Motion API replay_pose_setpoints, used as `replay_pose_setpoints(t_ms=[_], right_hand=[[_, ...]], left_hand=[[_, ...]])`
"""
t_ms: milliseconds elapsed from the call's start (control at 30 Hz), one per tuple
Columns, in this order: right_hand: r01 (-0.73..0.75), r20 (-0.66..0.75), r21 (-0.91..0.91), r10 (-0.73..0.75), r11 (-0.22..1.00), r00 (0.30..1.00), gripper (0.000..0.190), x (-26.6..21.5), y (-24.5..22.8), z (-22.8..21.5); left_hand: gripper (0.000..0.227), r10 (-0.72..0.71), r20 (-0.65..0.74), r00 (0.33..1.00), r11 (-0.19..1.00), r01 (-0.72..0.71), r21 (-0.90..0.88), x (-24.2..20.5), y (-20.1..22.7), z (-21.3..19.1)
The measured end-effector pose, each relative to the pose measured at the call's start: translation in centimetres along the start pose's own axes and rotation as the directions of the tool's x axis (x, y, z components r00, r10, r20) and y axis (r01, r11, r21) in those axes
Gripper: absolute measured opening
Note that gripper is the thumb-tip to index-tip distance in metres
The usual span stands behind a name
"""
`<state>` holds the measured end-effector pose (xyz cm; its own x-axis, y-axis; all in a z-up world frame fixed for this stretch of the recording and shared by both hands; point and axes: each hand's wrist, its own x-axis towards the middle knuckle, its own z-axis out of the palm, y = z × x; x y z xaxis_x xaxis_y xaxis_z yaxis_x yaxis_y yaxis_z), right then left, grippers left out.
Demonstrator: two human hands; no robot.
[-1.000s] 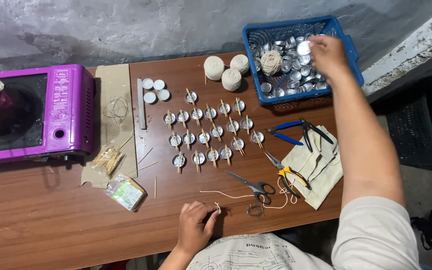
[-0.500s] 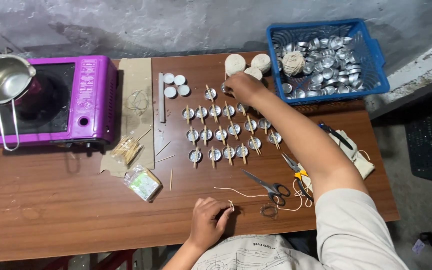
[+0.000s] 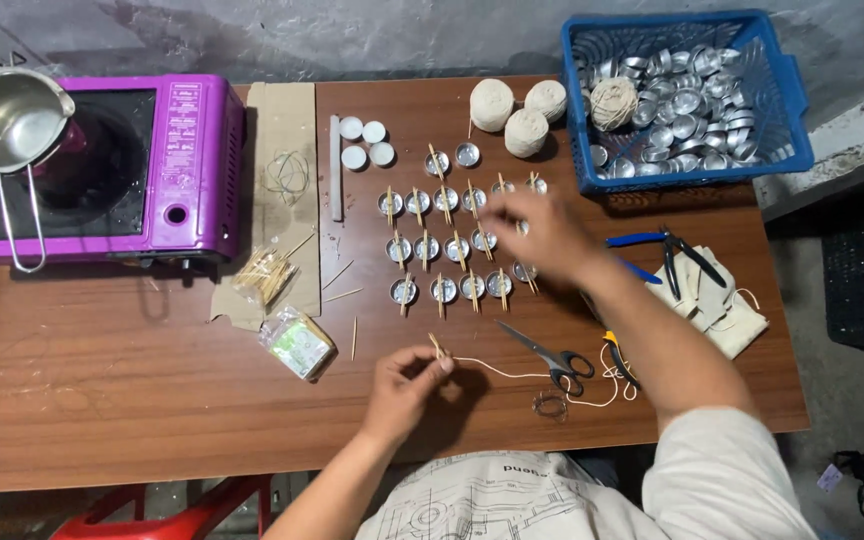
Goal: Assembling candle wicks by cutting string and attaching them to metal wick tabs at a workshop table.
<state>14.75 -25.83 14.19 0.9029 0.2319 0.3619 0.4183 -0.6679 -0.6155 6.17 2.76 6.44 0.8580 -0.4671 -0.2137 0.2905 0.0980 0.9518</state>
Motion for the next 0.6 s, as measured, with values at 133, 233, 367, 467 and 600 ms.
replay_pose_setpoints(t_ms=[133,233,367,467,600], right_hand=[[-0.278,0.14,0.257,0.249,0.925,0.958,0.016,-5.6,-5.1,2.2],[-0.381,0.231,0.345,0.315,0.858,0.92,0.015,-7.7,-7.0,3.9],[-0.411,0.158,0.368,0.379,0.834,0.912,0.013,-8.4,-7.6,4.8],[-0.45,0.16,0.406,0.423,0.795,0.892,0.012,-8.2,-6.7,4.9],[-0.464,0.134,0.392,0.45,0.794,0.883,0.021,-5.2,-1.8,3.5]], left_hand=[[0.014,-0.078,-0.158,0.984,0.993,0.063,-0.099,2.8,0.9,1.1],[0.01,0.046,-0.113,0.993,0.997,-0.053,-0.062,4.7,0.9,1.4],[0.01,0.09,-0.023,0.996,0.99,-0.092,-0.108,6.6,-0.3,2.4],[0.017,0.097,-0.007,0.995,0.986,-0.098,-0.133,7.4,0.0,2.5],[0.016,0.327,0.054,0.943,0.944,-0.329,0.033,7.1,0.6,1.6]])
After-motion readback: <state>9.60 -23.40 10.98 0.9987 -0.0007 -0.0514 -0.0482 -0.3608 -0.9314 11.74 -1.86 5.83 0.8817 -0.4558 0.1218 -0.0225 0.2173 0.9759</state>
